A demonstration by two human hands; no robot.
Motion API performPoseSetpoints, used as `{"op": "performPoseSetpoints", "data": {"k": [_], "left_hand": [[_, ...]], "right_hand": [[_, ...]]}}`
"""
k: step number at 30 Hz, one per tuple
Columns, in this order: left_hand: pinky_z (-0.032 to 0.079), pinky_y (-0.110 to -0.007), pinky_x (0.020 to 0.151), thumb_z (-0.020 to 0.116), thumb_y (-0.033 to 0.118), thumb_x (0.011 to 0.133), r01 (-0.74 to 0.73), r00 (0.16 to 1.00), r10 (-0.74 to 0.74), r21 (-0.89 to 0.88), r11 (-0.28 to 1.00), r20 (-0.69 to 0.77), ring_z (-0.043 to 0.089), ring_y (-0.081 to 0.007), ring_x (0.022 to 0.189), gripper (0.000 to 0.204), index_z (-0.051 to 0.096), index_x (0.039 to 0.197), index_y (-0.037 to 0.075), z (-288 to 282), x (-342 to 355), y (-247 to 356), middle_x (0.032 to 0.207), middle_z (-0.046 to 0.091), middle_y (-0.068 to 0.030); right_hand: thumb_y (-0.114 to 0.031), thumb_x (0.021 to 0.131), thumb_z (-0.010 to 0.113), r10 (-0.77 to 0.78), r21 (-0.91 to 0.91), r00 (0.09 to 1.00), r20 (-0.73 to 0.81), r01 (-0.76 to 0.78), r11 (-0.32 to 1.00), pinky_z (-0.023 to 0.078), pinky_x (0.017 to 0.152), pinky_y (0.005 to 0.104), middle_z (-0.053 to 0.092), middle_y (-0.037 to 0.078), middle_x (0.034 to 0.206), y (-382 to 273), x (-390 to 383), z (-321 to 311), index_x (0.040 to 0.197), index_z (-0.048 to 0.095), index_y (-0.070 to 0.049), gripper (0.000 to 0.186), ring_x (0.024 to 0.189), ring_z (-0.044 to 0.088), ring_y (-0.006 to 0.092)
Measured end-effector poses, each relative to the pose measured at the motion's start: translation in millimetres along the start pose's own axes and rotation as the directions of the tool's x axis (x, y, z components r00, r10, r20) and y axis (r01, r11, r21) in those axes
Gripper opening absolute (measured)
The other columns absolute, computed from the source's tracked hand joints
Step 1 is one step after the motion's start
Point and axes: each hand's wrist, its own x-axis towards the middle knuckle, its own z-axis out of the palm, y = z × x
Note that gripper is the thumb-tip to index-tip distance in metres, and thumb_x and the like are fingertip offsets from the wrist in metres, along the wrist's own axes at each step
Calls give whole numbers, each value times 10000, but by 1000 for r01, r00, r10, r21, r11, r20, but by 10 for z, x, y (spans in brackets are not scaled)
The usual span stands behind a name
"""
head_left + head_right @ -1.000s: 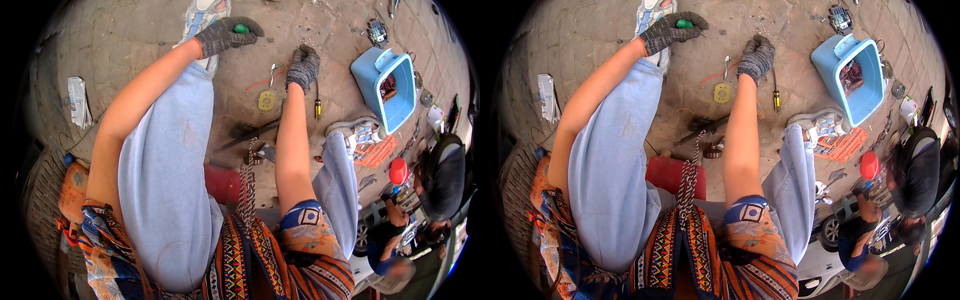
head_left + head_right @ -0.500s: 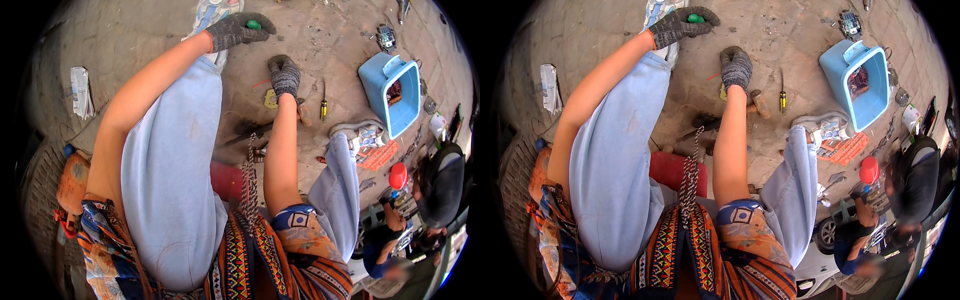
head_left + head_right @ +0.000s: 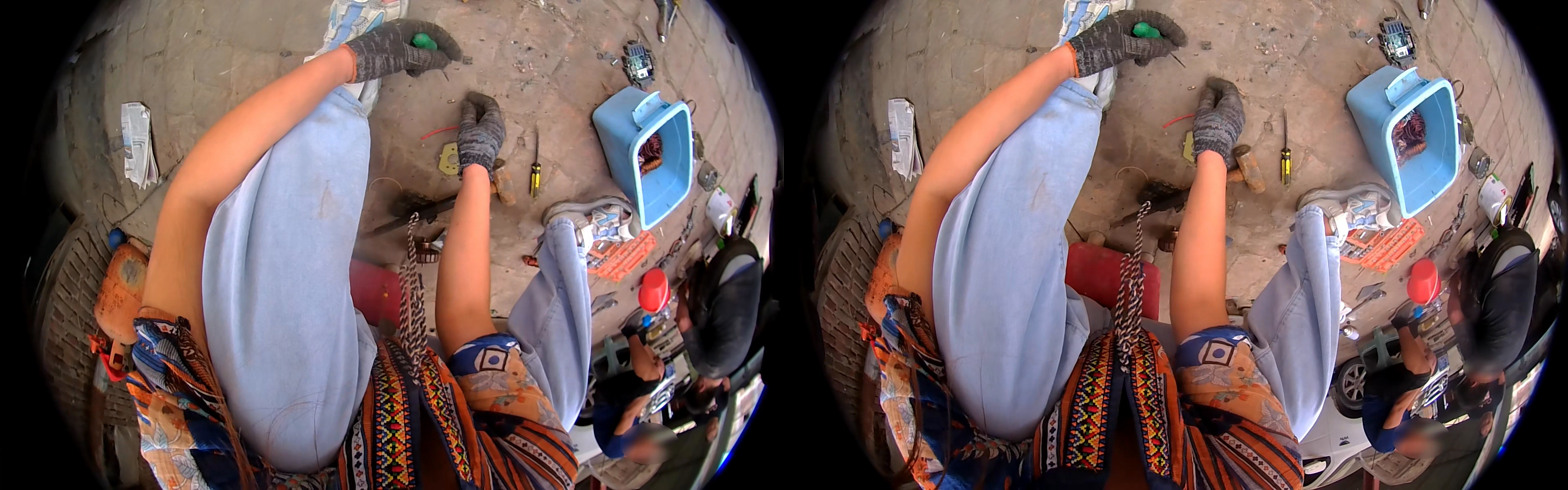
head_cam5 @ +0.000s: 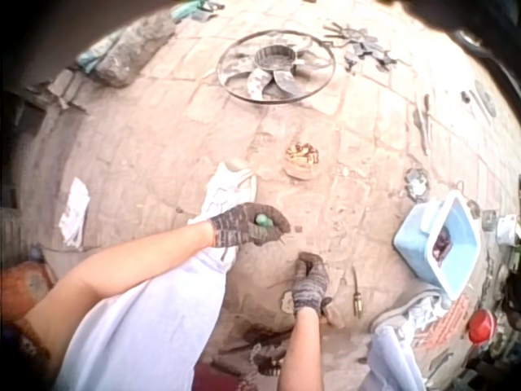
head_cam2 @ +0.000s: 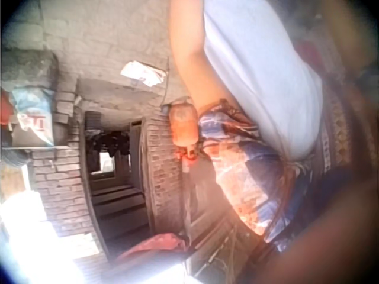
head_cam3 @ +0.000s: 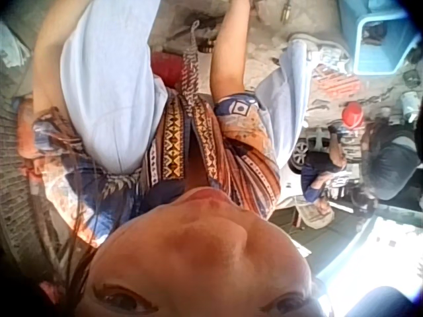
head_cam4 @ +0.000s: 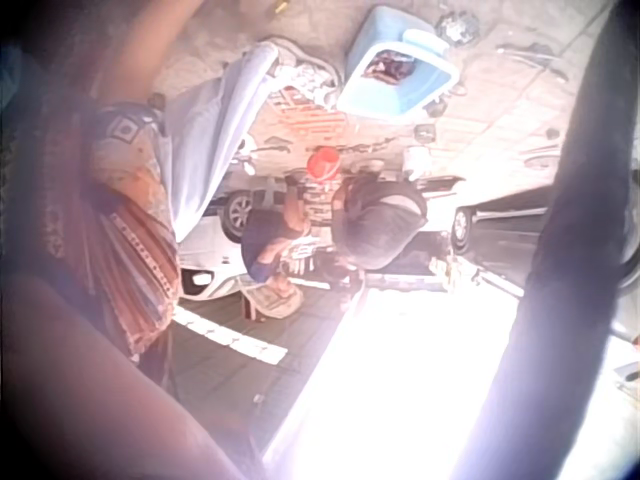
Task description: The person sits on the ground and uses a screwdriver and hammer to disassemble and reassemble small metal lock mechanisms. They repeatedly pick up a lock, unscrew it, separate the parts, and then reassemble it, placing the finished units into a blue bin.
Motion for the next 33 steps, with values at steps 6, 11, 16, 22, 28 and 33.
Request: {"op": "performPoseSetpoints", "data": {"k": [6, 11, 16, 22, 28, 33], "left_hand": [[517, -237, 711, 643, 228, 879, 11, 998, -14, 59, 998, 55, 595, -62, 874, 238, 658, 1102, 148, 53, -10, 11, 997, 662, 18], [514, -236, 734, 635, 235, 887, 13, 999, -17, 83, 996, 51, 592, -64, 902, 247, 648, 1119, 152, 55, -6, 12, 1022, 657, 25], [507, -239, 762, 641, 225, 884, 3, 997, -6, 48, 999, 75, 584, -66, 938, 292, 618, 1164, 148, 64, 48, -73, 1065, 644, 35], [503, -257, 821, 635, 186, 884, -69, 990, 65, 26, 997, 127, 587, -88, 985, 277, 619, 1153, 126, 171, 129, -191, 1088, 643, 12], [491, -284, 894, 635, 161, 879, -143, 987, 129, 167, 976, 92, 584, -110, 1023, 266, 625, 1139, 107, 252, 195, -199, 1107, 642, -12], [493, -270, 877, 625, 170, 889, -151, 987, 136, 203, 968, 84, 585, -101, 1003, 258, 624, 1141, 114, 240, 166, -165, 1111, 639, -7]], "right_hand": [[-40, 794, 637, -154, -74, 988, 20, 156, 985, 495, 803, 348, 633, 143, 896, 76, -72, 126, 995, 637, -33, 201, 853, 623, 266], [-53, 783, 654, -214, -129, 977, -22, 209, 969, 489, 799, 366, 629, 137, 889, 143, 4, 194, 934, 648, -45, 152, 873, 612, 280], [-50, 774, 680, -96, -2, 995, -22, 96, 995, 496, 790, 348, 631, 131, 907, 65, 11, 220, 959, 644, -39, 188, 865, 623, 245], [-41, 786, 680, 13, 66, 995, -101, -6, 998, 509, 791, 326, 621, 122, 965, -124, -197, 197, 1054, 614, -4, 279, 842, 633, 198], [-41, 800, 669, -16, 110, 996, -92, 26, 994, 510, 774, 309, 628, 124, 958, -102, -182, 234, 1029, 625, 3, 237, 818, 629, 184], [-56, 801, 671, 1, 144, 997, -75, 10, 989, 506, 766, 310, 636, 124, 914, -36, -123, 276, 988, 639, -1, 197, 796, 630, 190]]}}
